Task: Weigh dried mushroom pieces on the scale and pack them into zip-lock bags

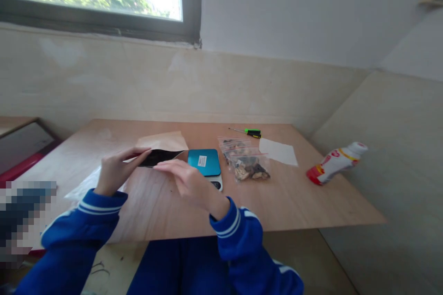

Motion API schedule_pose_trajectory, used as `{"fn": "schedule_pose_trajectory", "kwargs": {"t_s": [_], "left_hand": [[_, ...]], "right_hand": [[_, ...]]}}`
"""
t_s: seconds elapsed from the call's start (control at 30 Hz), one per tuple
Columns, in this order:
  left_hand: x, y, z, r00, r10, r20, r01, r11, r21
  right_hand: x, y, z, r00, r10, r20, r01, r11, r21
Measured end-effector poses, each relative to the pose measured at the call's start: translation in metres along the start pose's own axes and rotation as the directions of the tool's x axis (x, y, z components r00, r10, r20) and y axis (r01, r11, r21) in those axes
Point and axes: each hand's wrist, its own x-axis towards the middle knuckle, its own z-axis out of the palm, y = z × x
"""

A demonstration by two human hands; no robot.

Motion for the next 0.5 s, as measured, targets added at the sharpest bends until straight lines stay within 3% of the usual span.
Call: {"fn": "schedule_pose_trajectory", "kwargs": {"t_s": [0.07,0.2,0.33,0.4,0.5], "left_hand": [[0.005,0.009,-0.001,0.999,-0.043,0.013,0.044,0.996,-0.082],[0.005,0.015,-0.001,0.989,-0.136,-0.051,0.128,0.982,-0.136],[-0.011,0.017,0.012,0.979,-0.191,-0.077,0.173,0.965,-0.199],[-0.023,0.019,0.019,0.985,-0.166,-0.055,0.151,0.966,-0.211],[-0.035,0.022,0.026,0.991,-0.128,-0.033,0.12,0.976,-0.183]], "right_hand": [[0.025,-0.01,0.01,0.997,-0.009,0.074,0.016,0.996,-0.092],[0.048,-0.008,0.028,0.975,0.166,0.149,-0.097,0.916,-0.389],[0.05,-0.005,0.039,0.888,0.388,0.247,-0.243,0.852,-0.463],[0.054,0.001,0.046,0.872,0.445,0.206,-0.314,0.829,-0.462],[0.068,0.02,0.061,0.907,0.409,0.1,-0.343,0.856,-0.386]]}}
